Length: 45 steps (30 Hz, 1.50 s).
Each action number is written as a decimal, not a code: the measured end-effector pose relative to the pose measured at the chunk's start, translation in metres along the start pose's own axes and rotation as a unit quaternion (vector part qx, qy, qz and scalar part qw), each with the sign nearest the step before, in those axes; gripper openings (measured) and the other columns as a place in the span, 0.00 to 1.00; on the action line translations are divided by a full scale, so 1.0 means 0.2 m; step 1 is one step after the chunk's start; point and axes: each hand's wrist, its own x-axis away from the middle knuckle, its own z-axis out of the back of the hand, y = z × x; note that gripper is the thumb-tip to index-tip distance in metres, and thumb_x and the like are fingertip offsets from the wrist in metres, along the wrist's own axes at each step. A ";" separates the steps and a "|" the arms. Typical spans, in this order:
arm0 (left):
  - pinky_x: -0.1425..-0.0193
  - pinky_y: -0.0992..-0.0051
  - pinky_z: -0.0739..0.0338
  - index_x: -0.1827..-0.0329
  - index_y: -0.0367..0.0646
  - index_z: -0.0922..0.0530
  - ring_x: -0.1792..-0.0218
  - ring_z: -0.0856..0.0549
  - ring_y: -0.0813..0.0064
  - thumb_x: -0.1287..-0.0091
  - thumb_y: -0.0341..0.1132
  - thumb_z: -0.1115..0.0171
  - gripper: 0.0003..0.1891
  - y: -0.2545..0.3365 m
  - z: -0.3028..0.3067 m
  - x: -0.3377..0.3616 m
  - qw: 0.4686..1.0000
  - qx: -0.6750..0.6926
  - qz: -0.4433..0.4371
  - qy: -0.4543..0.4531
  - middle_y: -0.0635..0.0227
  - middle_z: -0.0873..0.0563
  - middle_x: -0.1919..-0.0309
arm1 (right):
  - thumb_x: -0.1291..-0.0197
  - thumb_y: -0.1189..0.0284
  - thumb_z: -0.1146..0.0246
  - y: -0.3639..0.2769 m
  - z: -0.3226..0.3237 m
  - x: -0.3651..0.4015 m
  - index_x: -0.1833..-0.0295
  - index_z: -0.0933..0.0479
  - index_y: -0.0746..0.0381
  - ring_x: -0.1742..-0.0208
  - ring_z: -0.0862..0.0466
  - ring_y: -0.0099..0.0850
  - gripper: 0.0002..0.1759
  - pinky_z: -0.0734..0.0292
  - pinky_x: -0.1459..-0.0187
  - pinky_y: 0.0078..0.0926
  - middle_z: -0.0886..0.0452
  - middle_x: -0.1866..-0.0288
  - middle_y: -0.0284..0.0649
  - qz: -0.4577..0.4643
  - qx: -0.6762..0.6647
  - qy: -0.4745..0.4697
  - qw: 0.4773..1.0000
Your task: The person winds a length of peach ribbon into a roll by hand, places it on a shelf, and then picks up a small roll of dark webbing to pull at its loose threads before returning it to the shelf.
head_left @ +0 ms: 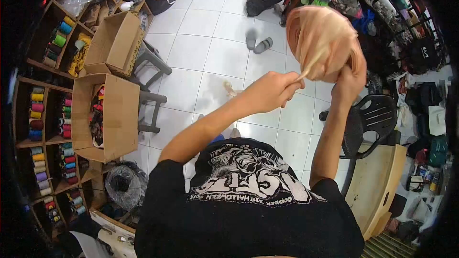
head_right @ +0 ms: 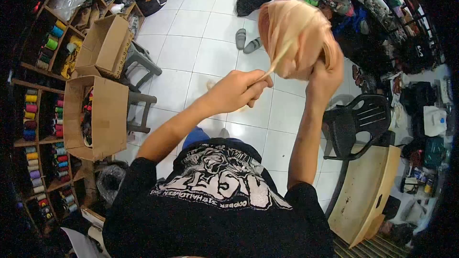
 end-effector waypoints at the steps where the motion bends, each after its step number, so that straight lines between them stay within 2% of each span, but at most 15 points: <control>1: 0.69 0.71 0.22 0.56 0.37 0.21 0.78 0.17 0.75 0.29 0.32 0.49 0.10 -0.05 -0.01 -0.01 0.999 0.040 0.015 -0.011 0.63 0.19 0.81 | 0.43 0.85 0.44 -0.10 -0.04 0.00 0.37 0.31 0.72 0.38 0.24 0.33 0.25 0.31 0.36 0.31 0.25 0.38 0.42 -0.012 -0.094 -0.023 0.995; 6: 0.70 0.74 0.22 0.56 0.39 0.20 0.76 0.18 0.77 0.34 0.26 0.48 0.09 -0.40 0.10 -0.14 0.999 -0.008 0.006 -0.035 0.65 0.17 0.75 | 0.40 0.79 0.41 -0.17 0.09 0.05 0.32 0.38 0.68 0.38 0.24 0.37 0.30 0.28 0.37 0.37 0.28 0.36 0.47 -0.115 -0.372 -0.157 0.908; 8: 0.68 0.73 0.21 0.56 0.42 0.19 0.75 0.17 0.74 0.37 0.26 0.46 0.10 -0.56 0.22 -0.24 0.984 -0.085 -0.138 0.076 0.64 0.17 0.76 | 0.42 0.76 0.38 -0.18 0.19 0.08 0.32 0.38 0.68 0.37 0.24 0.37 0.32 0.28 0.37 0.38 0.28 0.34 0.48 -0.185 -0.380 -0.181 0.888; 10: 0.64 0.71 0.21 0.56 0.44 0.18 0.73 0.15 0.69 0.37 0.27 0.46 0.11 -0.48 0.37 -0.29 0.983 -0.155 -0.031 0.097 0.63 0.15 0.74 | 0.45 0.75 0.36 -0.19 0.26 0.04 0.34 0.34 0.68 0.39 0.23 0.37 0.31 0.28 0.38 0.37 0.26 0.37 0.48 -0.231 -0.293 -0.200 0.906; 12: 0.59 0.70 0.20 0.54 0.39 0.20 0.65 0.12 0.68 0.38 0.24 0.46 0.12 -0.34 0.47 -0.34 0.966 -0.227 -0.077 0.091 0.59 0.12 0.64 | 0.50 0.78 0.37 -0.20 0.32 -0.02 0.40 0.28 0.70 0.43 0.20 0.35 0.28 0.28 0.40 0.33 0.21 0.42 0.46 -0.183 -0.146 -0.399 0.887; 14: 0.59 0.69 0.20 0.56 0.39 0.19 0.66 0.13 0.63 0.39 0.27 0.45 0.11 -0.11 0.46 -0.29 0.950 -0.257 -0.135 0.112 0.57 0.13 0.66 | 0.50 0.80 0.41 -0.25 0.25 0.01 0.43 0.25 0.69 0.44 0.19 0.35 0.25 0.27 0.43 0.30 0.19 0.45 0.45 -0.124 0.124 -0.425 0.888; 18: 0.69 0.67 0.23 0.57 0.39 0.19 0.78 0.16 0.65 0.36 0.34 0.44 0.10 0.05 0.33 -0.14 0.959 -0.272 -0.070 0.023 0.55 0.16 0.77 | 0.48 0.82 0.44 -0.04 0.11 0.03 0.45 0.23 0.67 0.48 0.19 0.32 0.22 0.26 0.45 0.28 0.18 0.50 0.44 0.005 0.265 -0.166 0.950; 21: 0.73 0.70 0.23 0.57 0.40 0.20 0.83 0.23 0.74 0.35 0.33 0.45 0.10 0.05 0.20 -0.06 0.986 -0.139 -0.030 0.089 0.63 0.21 0.81 | 0.41 0.86 0.48 0.01 0.02 -0.05 0.38 0.29 0.68 0.42 0.22 0.30 0.23 0.29 0.39 0.27 0.23 0.41 0.42 -0.008 -0.017 -0.045 0.999; 26: 0.70 0.72 0.25 0.56 0.41 0.19 0.80 0.24 0.78 0.37 0.29 0.46 0.10 -0.20 0.03 -0.08 0.994 -0.021 -0.032 0.099 0.69 0.21 0.78 | 0.38 0.81 0.46 -0.14 -0.07 -0.09 0.33 0.36 0.66 0.41 0.21 0.36 0.25 0.25 0.40 0.34 0.25 0.39 0.46 -0.137 -0.300 -0.026 0.944; 30: 0.68 0.64 0.24 0.65 0.39 0.21 0.71 0.17 0.51 0.43 0.26 0.43 0.05 -0.35 0.07 -0.14 0.952 -0.135 -0.159 0.224 0.54 0.17 0.73 | 0.36 0.78 0.46 -0.18 -0.01 -0.06 0.33 0.36 0.65 0.42 0.20 0.40 0.25 0.22 0.41 0.39 0.26 0.38 0.47 -0.180 -0.363 -0.119 0.906; 32: 0.66 0.64 0.21 0.66 0.43 0.19 0.69 0.17 0.53 0.48 0.32 0.33 0.08 -0.41 0.17 -0.20 0.886 -0.272 -0.293 0.233 0.56 0.16 0.72 | 0.39 0.78 0.43 -0.13 0.07 -0.06 0.33 0.36 0.65 0.45 0.19 0.37 0.27 0.21 0.45 0.35 0.24 0.40 0.47 -0.200 -0.322 -0.187 0.906; 35: 0.67 0.63 0.22 0.68 0.47 0.19 0.70 0.16 0.56 0.45 0.38 0.34 0.07 -0.29 0.27 -0.19 0.934 -0.189 -0.260 0.157 0.59 0.16 0.73 | 0.47 0.82 0.40 -0.15 0.13 -0.02 0.34 0.34 0.68 0.53 0.16 0.28 0.31 0.19 0.55 0.22 0.21 0.45 0.45 -0.208 -0.254 -0.213 0.920; 38: 0.68 0.62 0.22 0.71 0.47 0.20 0.72 0.16 0.58 0.44 0.38 0.35 0.06 -0.22 0.33 -0.27 0.847 -0.478 -0.232 -0.006 0.61 0.17 0.76 | 0.51 0.83 0.40 -0.13 0.24 -0.06 0.39 0.28 0.69 0.53 0.17 0.28 0.28 0.23 0.50 0.25 0.18 0.49 0.40 -0.162 -0.139 -0.397 0.893; 41: 0.69 0.61 0.23 0.73 0.45 0.21 0.73 0.16 0.56 0.44 0.38 0.38 0.06 -0.09 0.35 -0.29 0.824 -0.521 -0.207 -0.082 0.60 0.18 0.78 | 0.50 0.82 0.39 -0.23 0.24 -0.04 0.42 0.25 0.67 0.54 0.16 0.29 0.26 0.23 0.51 0.25 0.16 0.52 0.40 -0.087 0.022 -0.459 0.884; 45: 0.66 0.59 0.23 0.73 0.43 0.22 0.71 0.17 0.52 0.42 0.39 0.39 0.09 -0.05 0.31 -0.33 0.821 -0.543 -0.158 -0.083 0.57 0.17 0.77 | 0.49 0.80 0.40 -0.30 0.20 0.02 0.45 0.23 0.62 0.56 0.14 0.40 0.22 0.24 0.53 0.29 0.16 0.57 0.50 0.031 0.225 -0.395 0.890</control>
